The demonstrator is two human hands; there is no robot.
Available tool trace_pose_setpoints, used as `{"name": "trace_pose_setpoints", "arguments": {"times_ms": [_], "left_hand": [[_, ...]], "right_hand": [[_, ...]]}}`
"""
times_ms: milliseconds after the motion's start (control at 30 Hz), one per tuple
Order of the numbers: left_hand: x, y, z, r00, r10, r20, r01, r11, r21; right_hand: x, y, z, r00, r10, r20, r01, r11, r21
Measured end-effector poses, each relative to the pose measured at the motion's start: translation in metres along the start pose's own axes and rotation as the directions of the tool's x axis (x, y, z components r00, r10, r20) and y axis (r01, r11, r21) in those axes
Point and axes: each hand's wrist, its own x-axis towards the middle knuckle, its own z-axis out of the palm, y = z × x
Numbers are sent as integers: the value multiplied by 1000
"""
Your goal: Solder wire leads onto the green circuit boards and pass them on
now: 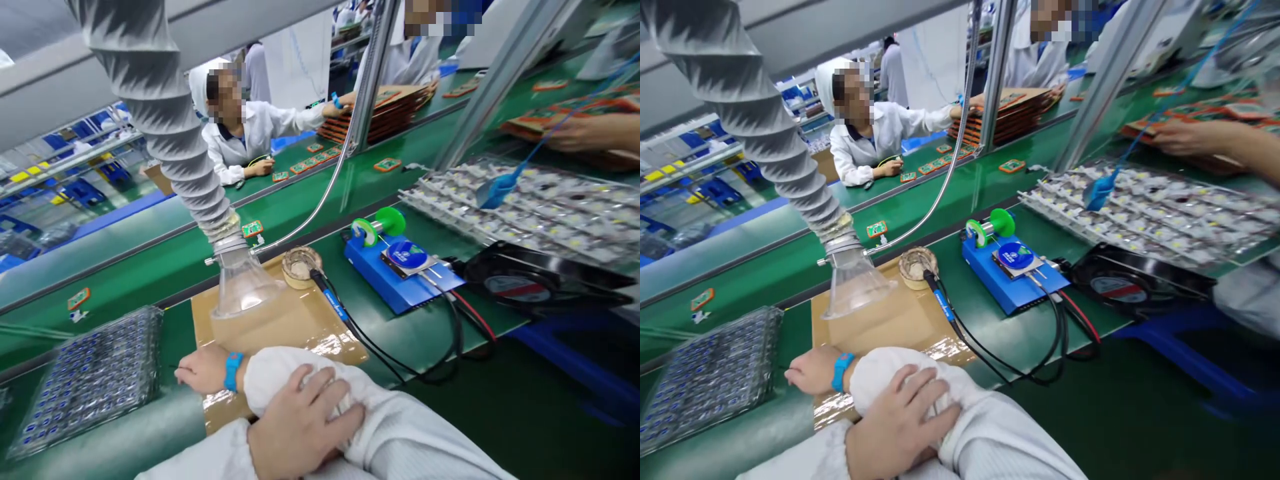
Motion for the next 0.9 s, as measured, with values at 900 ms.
{"name": "trace_pose_setpoints", "arguments": {"times_ms": [900], "left_hand": [[3, 3, 6, 992, -16, 127, 19, 999, -29]], "right_hand": [[-7, -2, -3, 999, 7, -31, -4, 996, 86]]}}
